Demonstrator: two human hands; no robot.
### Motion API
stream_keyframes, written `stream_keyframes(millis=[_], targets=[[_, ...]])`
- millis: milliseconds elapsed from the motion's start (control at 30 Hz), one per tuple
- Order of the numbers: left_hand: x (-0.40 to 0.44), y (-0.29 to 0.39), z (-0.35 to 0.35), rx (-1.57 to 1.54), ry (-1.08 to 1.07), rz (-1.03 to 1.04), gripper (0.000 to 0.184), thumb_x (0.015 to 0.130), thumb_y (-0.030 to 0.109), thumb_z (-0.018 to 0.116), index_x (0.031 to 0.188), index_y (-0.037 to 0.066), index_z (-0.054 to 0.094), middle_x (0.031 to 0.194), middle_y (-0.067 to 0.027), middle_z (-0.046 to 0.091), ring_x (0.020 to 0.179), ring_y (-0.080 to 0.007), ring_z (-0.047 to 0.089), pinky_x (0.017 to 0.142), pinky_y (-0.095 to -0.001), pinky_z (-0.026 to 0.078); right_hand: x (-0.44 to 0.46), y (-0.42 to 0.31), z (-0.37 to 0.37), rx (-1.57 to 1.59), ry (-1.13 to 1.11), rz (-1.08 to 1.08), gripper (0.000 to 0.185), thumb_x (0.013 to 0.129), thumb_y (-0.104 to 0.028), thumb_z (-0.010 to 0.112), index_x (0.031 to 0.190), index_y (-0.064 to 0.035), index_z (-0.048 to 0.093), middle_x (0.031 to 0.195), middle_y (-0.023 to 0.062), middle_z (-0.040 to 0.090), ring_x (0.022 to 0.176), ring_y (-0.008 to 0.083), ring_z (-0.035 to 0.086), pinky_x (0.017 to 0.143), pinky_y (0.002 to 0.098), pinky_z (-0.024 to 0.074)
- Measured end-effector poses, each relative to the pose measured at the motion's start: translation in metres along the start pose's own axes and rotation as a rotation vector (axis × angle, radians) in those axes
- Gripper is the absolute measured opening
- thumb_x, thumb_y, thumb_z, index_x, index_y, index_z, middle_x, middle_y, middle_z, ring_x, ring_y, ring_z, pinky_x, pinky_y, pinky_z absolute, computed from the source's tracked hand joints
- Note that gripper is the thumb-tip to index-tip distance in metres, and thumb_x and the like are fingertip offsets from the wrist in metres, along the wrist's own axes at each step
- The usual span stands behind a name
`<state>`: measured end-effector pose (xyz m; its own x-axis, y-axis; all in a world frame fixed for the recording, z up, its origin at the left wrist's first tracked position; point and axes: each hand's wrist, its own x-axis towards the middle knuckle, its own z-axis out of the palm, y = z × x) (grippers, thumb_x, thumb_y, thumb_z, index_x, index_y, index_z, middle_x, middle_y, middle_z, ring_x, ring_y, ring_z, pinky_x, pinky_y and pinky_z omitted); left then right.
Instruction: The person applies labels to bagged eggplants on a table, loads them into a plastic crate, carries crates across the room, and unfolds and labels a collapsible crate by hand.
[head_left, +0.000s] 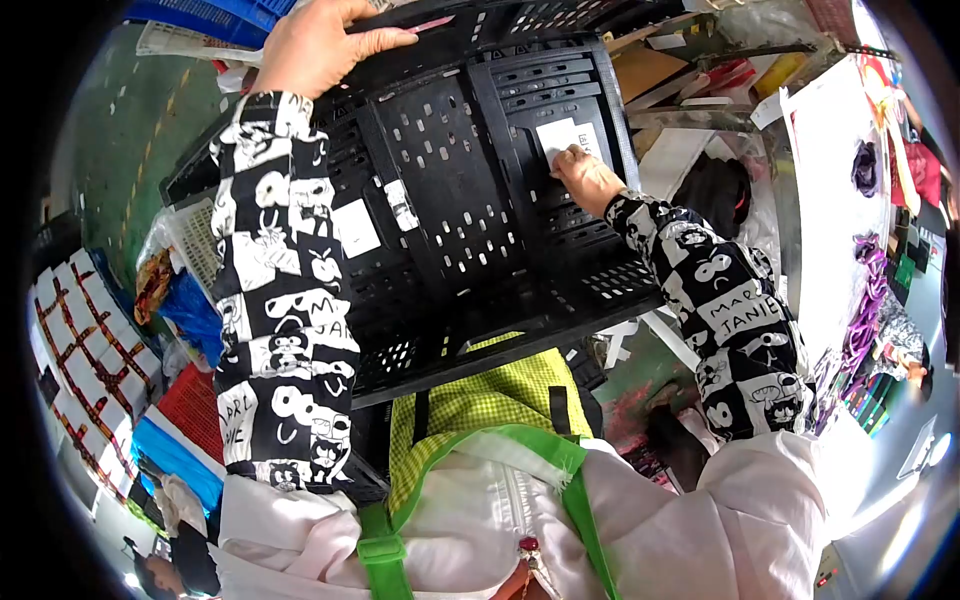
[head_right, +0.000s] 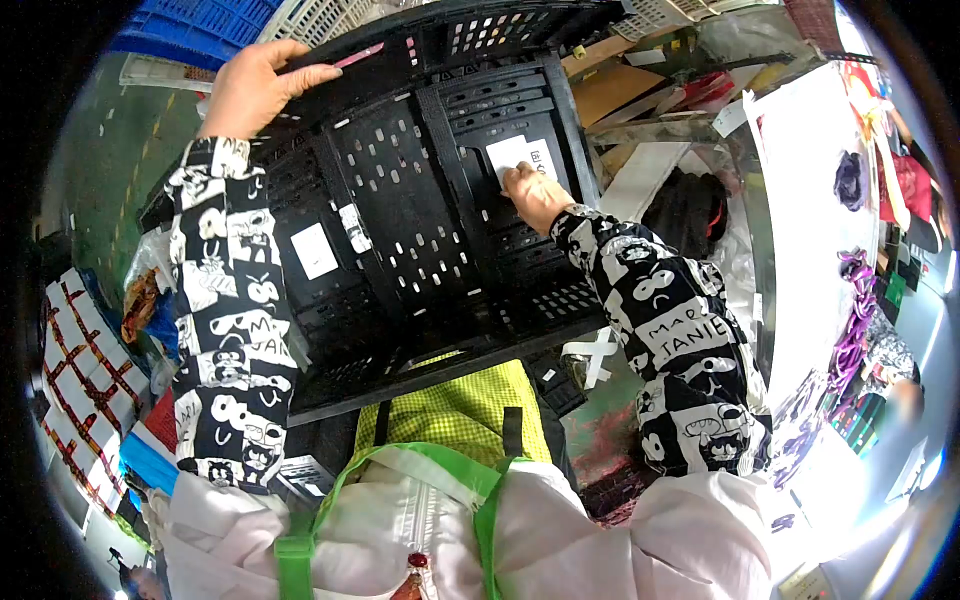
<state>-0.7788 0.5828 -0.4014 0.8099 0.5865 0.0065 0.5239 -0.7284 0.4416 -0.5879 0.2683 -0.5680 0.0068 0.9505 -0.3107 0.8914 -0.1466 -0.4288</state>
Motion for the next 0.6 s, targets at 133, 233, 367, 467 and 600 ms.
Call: stream_keyframes(millis=[133,233,367,467,600], targets=[[0.014,-0.014,0.0,-0.072,-0.142,-0.045,0.049,0.072,0.049,0.071,0.09,0.004,0.068,0.068,-0.0058,0.061,0.063,-0.014,0.058,0.062,-0.0291,0.045,-0.003,0.003,0.006,-0.041,-0.013,-0.066,0.026,0.075,0.009,0.047,0.1,0.0088,0.047,0.098,0.026,0.052,0.084,0.0377,0.059,0.077,0.0406,0.05],[0.013,-0.022,0.006,-0.177,-0.103,0.039,0.048,0.073,0.049,0.07,0.09,0.004,0.067,0.067,-0.0051,0.06,0.062,-0.0119,0.057,0.06,-0.0285,0.045,-0.003,0.001,0.0,0.052,-0.01,-0.005,0.027,0.07,0.01,0.05,0.097,0.0062,0.051,0.096,0.025,0.054,0.084,0.037,0.059,0.077,0.04,0.0497],[0.01,-0.019,0.006,-0.05,-0.058,0.063,0.047,0.075,0.049,0.068,0.091,0.004,0.067,0.069,-0.0066,0.061,0.063,-0.0151,0.058,0.06,-0.03,0.045,-0.003,-0.002,-0.007,0.183,0.098,0.007,0.011,0.081,-0.005,0.06,0.084,0.0043,0.057,0.087,0.0224,0.058,0.078,0.039,0.059,0.07,0.0411,0.0495],[0.01,-0.014,0.003,0.005,-0.036,0.099,0.047,0.076,0.05,0.067,0.091,0.005,0.068,0.071,-0.0071,0.062,0.065,-0.017,0.059,0.061,-0.0305,0.045,-0.003,0.0,-0.009,0.125,0.05,-0.002,0.01,0.079,-0.003,0.059,0.087,0.0037,0.058,0.089,0.0216,0.058,0.081,0.0371,0.059,0.071,0.0399,0.0496],[0.005,0.011,-0.012,-0.029,-0.055,-0.033,0.045,0.073,0.046,0.072,0.085,0.003,0.066,0.068,-0.011,0.061,0.062,-0.0207,0.059,0.059,-0.0334,0.044,0.004,-0.003,-0.011,-0.168,-0.109,-0.081,0.021,0.077,0.002,0.054,0.098,0.006,0.053,0.09,0.0199,0.058,0.087,0.0325,0.058,0.076,0.0371,0.0498]])
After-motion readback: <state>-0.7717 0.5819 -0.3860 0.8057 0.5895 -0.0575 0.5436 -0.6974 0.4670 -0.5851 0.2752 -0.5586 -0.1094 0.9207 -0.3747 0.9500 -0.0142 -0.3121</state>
